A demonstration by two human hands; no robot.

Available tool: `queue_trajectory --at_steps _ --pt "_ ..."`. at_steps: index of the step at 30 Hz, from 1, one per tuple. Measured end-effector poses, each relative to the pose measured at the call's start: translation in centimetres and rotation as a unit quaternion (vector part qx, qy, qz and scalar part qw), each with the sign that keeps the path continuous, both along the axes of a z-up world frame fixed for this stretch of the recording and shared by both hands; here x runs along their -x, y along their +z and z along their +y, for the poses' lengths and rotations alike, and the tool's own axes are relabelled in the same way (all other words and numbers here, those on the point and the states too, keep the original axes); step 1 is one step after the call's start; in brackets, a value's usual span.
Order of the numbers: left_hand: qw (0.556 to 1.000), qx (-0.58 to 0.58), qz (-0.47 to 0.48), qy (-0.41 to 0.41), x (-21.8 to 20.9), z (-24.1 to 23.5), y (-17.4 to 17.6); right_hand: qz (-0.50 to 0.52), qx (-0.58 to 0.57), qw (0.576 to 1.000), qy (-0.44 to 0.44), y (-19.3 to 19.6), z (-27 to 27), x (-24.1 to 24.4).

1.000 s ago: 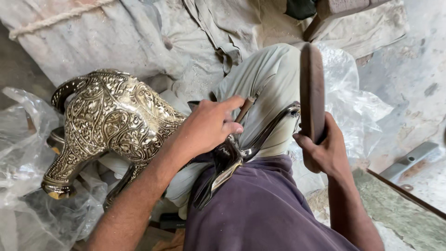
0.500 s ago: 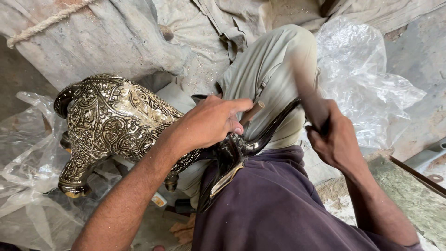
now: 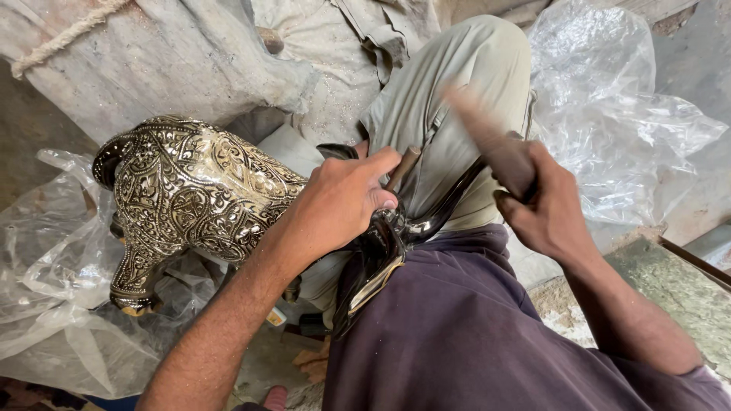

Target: The person uses a small metal chisel and a wooden mallet to engrave intricate patterns on a silver elephant statue. They hold the statue on their lap and repeatedly tap the chisel to create detailed designs on the legs and body.

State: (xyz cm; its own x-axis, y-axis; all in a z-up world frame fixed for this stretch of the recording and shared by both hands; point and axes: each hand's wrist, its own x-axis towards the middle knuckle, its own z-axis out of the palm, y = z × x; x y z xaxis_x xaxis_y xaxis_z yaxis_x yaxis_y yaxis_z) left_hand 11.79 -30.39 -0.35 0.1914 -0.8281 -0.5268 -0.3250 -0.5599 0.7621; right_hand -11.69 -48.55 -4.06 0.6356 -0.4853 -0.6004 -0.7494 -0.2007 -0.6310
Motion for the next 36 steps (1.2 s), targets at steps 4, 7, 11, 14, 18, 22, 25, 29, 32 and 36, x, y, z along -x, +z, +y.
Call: queue_trajectory --at_steps 4,7,11,14,18,22,25,29,32,36 --pt "0.999 0.032 -0.012 0.023 0.3 0.9 0.0 -0.041 0.057 0.996 0.054 1.0 -0.1 -0.9" --pt "0.999 0.034 -0.023 0.021 0.4 1.5 -0.1 -0.047 0.085 0.994 0.04 1.8 -0.1 -1.2" --pt "0.994 0.095 -0.014 0.052 0.6 2.6 0.1 -0.049 0.106 0.992 0.053 2.6 0.0 -1.1" --pt "0.994 0.093 0.002 0.061 0.9 3.4 -0.1 -0.052 0.15 0.981 0.107 3.0 0.3 -0.4" --pt "0.994 0.096 -0.04 0.034 1.0 3.9 0.0 -0.139 0.167 0.973 0.078 2.7 0.4 0.0" --pt "0.986 0.151 -0.065 0.026 1.4 4.6 -0.2 -0.117 0.215 0.959 0.141 2.8 0.7 0.5" --pt "0.986 0.154 -0.054 0.026 1.5 5.2 -0.6 -0.152 0.192 0.966 0.086 3.3 1.5 0.4" --pt "0.985 0.172 -0.009 0.005 1.6 5.9 -0.7 -0.152 0.27 0.945 0.104 4.4 2.3 -0.7" --pt "0.987 0.159 -0.024 0.003 1.7 6.5 -0.9 -0.248 0.181 0.951 -0.021 4.8 2.7 -1.3" --pt "0.98 0.2 -0.005 0.002 1.3 6.8 -0.4 -0.163 0.452 0.844 0.237 4.6 1.7 -0.9"
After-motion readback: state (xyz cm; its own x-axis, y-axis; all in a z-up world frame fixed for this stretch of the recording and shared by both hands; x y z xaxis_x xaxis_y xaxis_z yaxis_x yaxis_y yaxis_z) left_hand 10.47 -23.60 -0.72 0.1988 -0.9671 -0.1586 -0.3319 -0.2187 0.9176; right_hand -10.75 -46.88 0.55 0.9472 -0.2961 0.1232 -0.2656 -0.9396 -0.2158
